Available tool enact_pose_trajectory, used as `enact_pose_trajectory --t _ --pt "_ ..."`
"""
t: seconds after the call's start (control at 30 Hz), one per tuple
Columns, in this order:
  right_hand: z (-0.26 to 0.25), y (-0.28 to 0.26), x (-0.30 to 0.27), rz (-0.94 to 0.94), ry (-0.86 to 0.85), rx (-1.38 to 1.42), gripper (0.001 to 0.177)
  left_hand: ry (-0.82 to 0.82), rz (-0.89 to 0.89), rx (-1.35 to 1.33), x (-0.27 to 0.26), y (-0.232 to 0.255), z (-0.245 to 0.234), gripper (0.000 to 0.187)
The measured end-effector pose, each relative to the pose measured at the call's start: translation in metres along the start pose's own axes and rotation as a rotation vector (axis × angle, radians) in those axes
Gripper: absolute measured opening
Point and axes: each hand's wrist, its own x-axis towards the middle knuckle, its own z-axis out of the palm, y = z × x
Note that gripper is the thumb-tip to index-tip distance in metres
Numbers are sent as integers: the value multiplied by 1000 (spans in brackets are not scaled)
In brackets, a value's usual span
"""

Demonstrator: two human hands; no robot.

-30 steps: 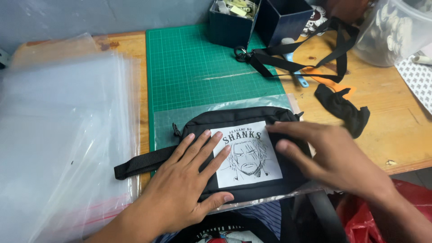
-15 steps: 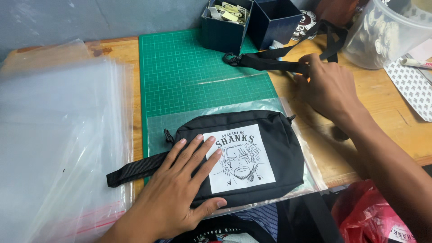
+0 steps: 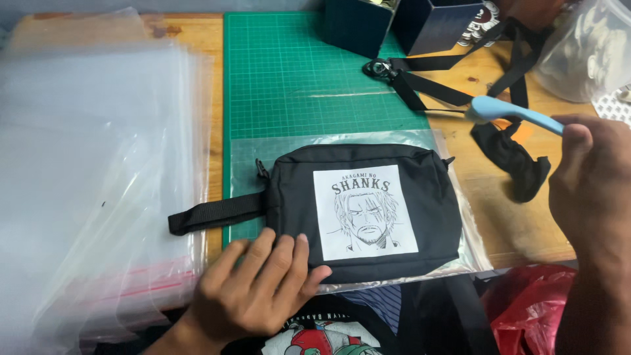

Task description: The person cleans a black shoulder bag with a printed design using a black cloth and a blue brush. They then attach a small bear-shaped keychain to the bag's zipper and place the bag into a clear plastic bag.

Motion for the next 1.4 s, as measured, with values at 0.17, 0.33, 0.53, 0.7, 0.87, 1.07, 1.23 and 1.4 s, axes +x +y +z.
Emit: enact_pose_trajectory --t 0.17,0.33,0.53,0.7,0.87,1.07,1.23,1.4 --pt "-7 -47 -8 118 -13 189 44 -19 -144 21 -14 18 -14 37" --pt "-18 -138 -10 -52 -296 669 39 -34 -290 -184 -38 27 -16 27" --pt "7 -167 12 -154 -603 591 12 122 -346 -170 -51 35 -3 26" --pt "33 -157 45 -188 -718 208 22 148 -406 -143 -51 40 0 27" --pt "29 -147 55 -255 -289 -47 22 146 -383 -131 -54 39 0 25" --pt "1 -164 34 -292 -894 500 40 203 -413 -136 -51 39 0 28" --pt "37 -130 43 14 -432 -74 29 166 -403 -147 -51 41 -1 23" --pt "-7 -143 15 78 -588 398 37 159 -377 -109 -51 40 0 28"
